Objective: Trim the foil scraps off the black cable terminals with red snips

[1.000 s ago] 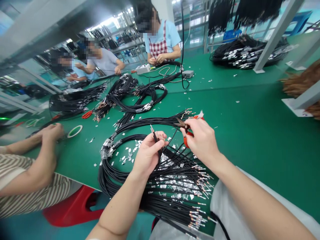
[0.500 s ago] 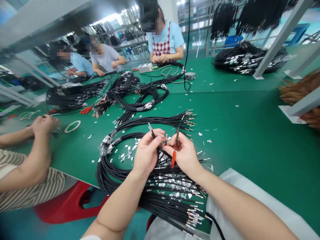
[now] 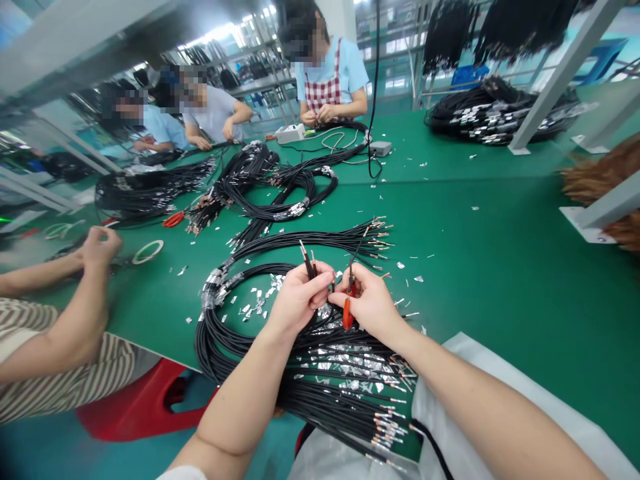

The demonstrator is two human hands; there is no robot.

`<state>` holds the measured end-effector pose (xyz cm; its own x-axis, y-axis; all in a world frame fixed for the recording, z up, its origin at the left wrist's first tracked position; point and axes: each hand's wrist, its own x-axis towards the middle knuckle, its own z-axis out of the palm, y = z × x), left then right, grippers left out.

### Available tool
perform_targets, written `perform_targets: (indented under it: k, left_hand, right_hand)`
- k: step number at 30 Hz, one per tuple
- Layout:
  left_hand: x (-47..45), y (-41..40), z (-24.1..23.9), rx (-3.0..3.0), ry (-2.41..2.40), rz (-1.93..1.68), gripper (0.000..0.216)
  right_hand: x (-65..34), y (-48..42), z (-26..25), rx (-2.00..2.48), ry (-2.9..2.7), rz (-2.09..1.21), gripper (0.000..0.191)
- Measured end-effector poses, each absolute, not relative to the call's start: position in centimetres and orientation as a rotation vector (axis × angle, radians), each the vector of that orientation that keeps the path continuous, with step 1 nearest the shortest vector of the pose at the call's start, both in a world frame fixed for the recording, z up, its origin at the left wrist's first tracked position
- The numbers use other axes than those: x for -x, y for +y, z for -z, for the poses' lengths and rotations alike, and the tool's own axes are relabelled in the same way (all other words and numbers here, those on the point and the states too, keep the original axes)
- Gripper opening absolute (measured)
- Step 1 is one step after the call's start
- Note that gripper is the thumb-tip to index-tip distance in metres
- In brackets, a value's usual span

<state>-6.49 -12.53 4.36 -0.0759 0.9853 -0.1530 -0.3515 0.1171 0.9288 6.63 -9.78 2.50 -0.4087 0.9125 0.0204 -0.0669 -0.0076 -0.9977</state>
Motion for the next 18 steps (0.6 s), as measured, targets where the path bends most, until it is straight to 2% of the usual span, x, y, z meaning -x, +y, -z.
perform_targets:
  k: [12,15,18]
  left_hand:
    - [6.3,-12.4,-3.8,-0.935,1.147,-1.224,0.014]
    - [6.9,-12.5,-4.2,-0.933,1.096,-1.150,0.016]
    - [7.2,-12.7,-4.6,-0.937,1.017,-1.034,0.018]
  right_hand:
    - [-7.1,-8.8,-2.4,0.985,-1.541,-1.440,0.029]
    - [-8.4,-7.9,-3.6,0.980,-1.552,-1.370,0.023]
    - [-10.3,-7.2,-5.6,0.959,-1.463,-1.301,0.031]
